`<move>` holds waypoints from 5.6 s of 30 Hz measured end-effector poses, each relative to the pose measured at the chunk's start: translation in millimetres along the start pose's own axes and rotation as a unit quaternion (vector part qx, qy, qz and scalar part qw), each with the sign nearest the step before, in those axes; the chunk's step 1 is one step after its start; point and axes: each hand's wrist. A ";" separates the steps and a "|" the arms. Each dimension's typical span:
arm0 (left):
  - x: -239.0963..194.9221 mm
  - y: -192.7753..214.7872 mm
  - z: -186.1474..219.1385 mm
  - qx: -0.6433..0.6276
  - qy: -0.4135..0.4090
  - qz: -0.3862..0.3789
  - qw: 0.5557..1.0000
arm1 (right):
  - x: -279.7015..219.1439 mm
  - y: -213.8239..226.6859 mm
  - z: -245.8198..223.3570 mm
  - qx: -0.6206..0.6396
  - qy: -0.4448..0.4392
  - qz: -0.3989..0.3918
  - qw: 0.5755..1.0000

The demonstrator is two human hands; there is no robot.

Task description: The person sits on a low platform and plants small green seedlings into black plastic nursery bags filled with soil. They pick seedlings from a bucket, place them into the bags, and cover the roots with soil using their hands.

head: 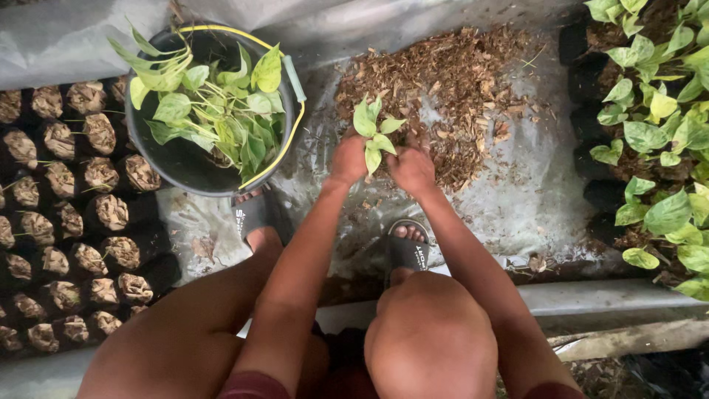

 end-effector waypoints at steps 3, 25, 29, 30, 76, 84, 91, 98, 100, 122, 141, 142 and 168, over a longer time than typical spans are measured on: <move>-20.5 31.2 29.4 -0.020 -0.039 0.118 0.992 | -9.9 39.4 -48.7 -0.031 -0.104 0.045 0.993; -44.8 6.1 61.1 -0.165 0.079 0.249 0.951 | 6.6 64.0 -77.2 -0.100 -0.077 -0.134 0.983; -53.0 25.6 67.2 -0.088 0.031 0.261 0.961 | 1.2 87.1 -72.8 -0.041 0.013 0.028 0.999; -52.5 30.2 67.2 -0.063 0.026 0.251 0.965 | 1.3 86.2 -68.7 -0.008 0.030 0.088 0.996; -9.9 38.7 113.2 -0.657 0.180 -0.234 0.693 | -81.2 151.2 9.8 0.346 0.099 -0.014 0.933; -12.6 25.4 160.3 -0.356 0.275 -0.361 0.817 | -183.0 87.4 79.1 0.673 -0.185 0.199 0.688; -30.0 7.1 129.5 -0.415 0.174 -0.274 0.850 | -273.5 65.7 202.0 0.630 -0.204 0.637 0.395; -33.0 26.5 134.3 -0.271 0.280 -0.309 0.868 | -276.3 132.9 318.5 0.569 -0.229 0.769 0.179; -33.5 25.3 130.9 -0.339 0.202 -0.292 0.871 | -275.0 146.5 336.2 0.560 -0.226 0.773 0.194; -67.5 -66.4 39.8 -0.411 0.219 0.089 0.881 | -42.3 -29.9 48.5 0.253 0.066 0.250 0.932; -69.1 -39.0 -47.5 -0.310 0.325 0.140 0.883 | 107.3 95.5 19.6 -0.071 0.155 0.121 0.978; -77.8 -32.0 -41.9 -0.292 0.346 0.115 0.884 | 108.3 101.5 8.4 -0.067 0.095 0.039 0.992; -181.5 380.3 -247.4 0.382 0.108 0.141 0.907 | 60.7 181.8 -379.2 -0.408 0.398 -0.177 0.803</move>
Point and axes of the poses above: each hand's wrist, its own x-axis towards the middle knuckle, its own y-axis out of the back of the hand, z = x × y, and after that the axes turned 5 degrees about x, right-handed
